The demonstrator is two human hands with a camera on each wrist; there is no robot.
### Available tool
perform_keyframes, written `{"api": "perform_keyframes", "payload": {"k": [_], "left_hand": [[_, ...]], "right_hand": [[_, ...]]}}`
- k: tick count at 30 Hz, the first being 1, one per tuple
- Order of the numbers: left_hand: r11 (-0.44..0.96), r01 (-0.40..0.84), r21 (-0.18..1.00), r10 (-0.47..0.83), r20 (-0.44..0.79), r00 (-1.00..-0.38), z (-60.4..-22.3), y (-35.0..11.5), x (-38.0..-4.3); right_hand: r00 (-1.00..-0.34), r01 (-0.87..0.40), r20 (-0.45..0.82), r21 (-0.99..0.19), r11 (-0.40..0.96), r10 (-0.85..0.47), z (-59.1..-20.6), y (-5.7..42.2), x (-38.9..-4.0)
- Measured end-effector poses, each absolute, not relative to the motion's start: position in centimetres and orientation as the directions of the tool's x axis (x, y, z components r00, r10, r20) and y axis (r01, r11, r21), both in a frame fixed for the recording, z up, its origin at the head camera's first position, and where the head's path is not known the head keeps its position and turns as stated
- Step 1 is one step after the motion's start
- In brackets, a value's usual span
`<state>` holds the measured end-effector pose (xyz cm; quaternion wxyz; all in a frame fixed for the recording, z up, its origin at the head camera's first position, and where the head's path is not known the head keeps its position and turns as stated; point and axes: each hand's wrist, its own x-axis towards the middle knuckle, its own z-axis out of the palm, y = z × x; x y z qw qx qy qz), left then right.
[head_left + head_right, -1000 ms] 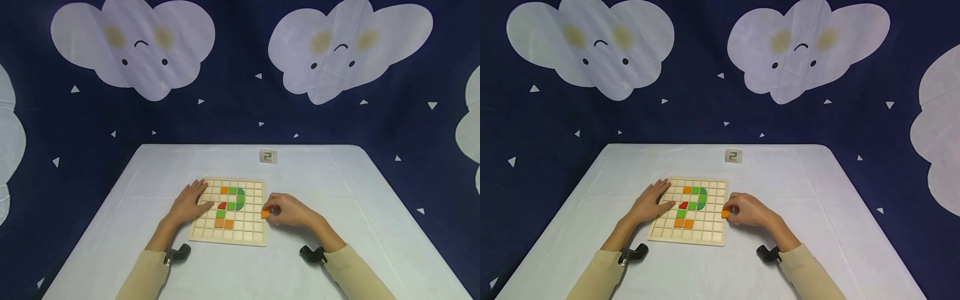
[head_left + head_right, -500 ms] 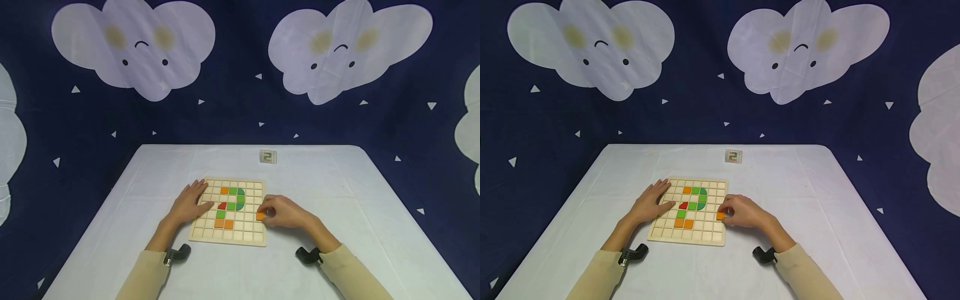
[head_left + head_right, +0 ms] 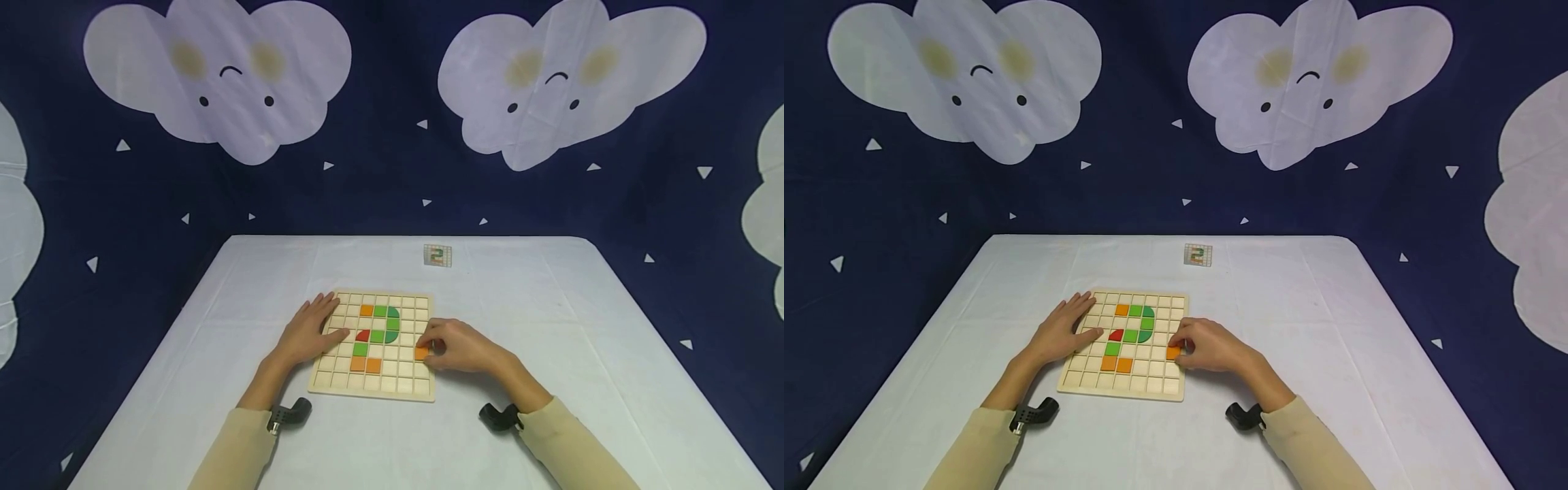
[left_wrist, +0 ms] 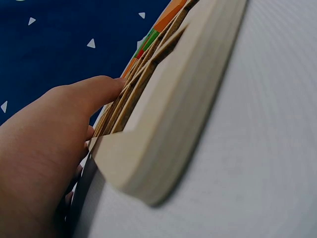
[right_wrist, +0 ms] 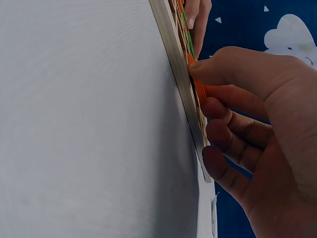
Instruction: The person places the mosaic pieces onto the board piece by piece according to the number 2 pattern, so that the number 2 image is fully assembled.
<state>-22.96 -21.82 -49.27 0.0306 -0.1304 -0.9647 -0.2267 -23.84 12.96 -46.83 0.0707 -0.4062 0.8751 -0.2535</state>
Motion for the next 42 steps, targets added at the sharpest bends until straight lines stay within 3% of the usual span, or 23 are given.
{"api": "perform_keyframes", "payload": {"k": [17,42], "left_hand": [[0.862,0.259,0.436,0.234,0.111,-0.966,-49.2,-21.8,-23.1],[0.872,0.248,0.423,0.228,0.097,-0.969,-49.5,-21.9,-23.2]], "right_hand": [[-0.666,-0.668,0.075,-0.504,0.548,-0.742,-46.6,12.6,-23.7],[-0.572,-0.747,0.106,-0.477,0.463,-0.813,-46.6,9.8,-22.9]]}}
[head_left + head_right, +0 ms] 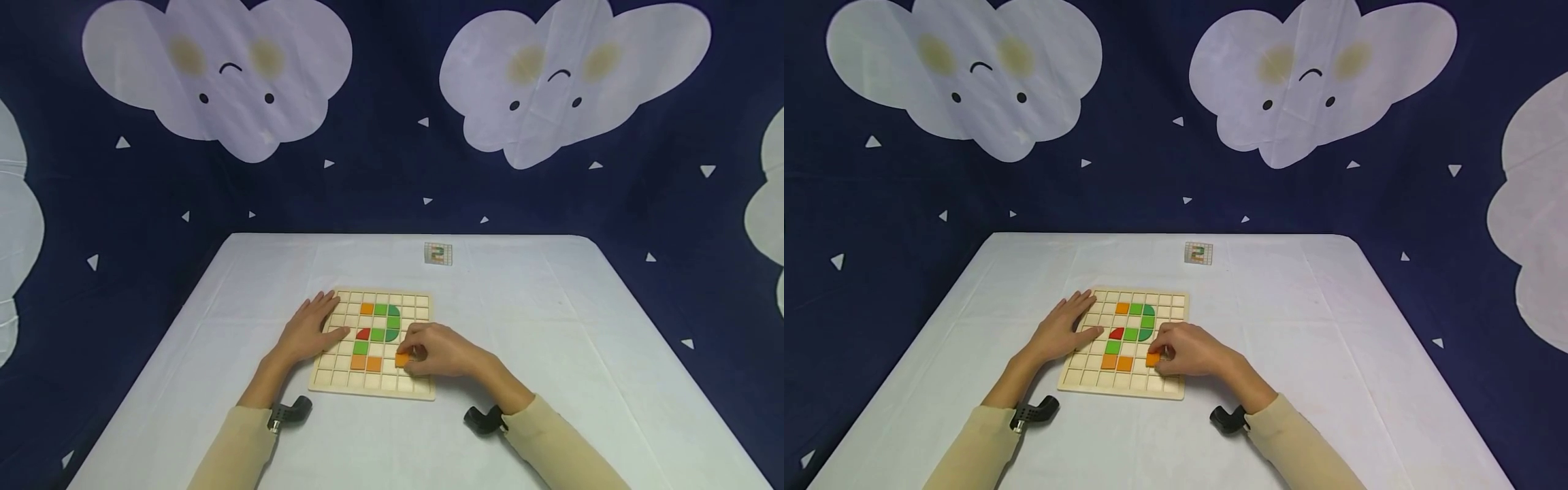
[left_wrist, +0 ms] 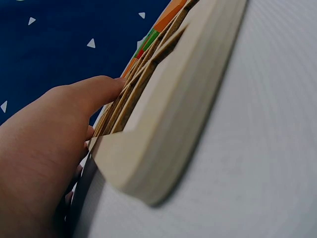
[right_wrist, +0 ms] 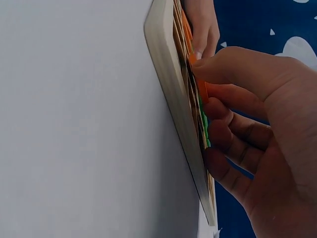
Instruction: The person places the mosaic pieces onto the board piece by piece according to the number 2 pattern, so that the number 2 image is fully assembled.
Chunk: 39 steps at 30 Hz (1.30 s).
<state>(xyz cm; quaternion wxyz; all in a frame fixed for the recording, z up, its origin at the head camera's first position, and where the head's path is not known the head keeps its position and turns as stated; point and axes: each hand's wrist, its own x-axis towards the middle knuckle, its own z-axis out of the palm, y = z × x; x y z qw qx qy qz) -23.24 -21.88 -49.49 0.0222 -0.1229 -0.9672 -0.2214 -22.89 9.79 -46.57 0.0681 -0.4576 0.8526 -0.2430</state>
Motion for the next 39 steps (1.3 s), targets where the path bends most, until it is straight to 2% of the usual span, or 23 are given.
{"api": "perform_keyframes", "payload": {"k": [30,39], "left_hand": [[0.867,0.255,0.429,0.233,0.104,-0.967,-49.4,-21.8,-23.2],[0.865,0.259,0.429,0.235,0.110,-0.966,-49.6,-21.8,-23.3]], "right_hand": [[-0.537,-0.773,0.079,-0.445,0.452,-0.840,-46.9,7.8,-22.6],[-0.545,-0.765,0.078,-0.454,0.457,-0.835,-46.9,7.8,-22.6]]}}
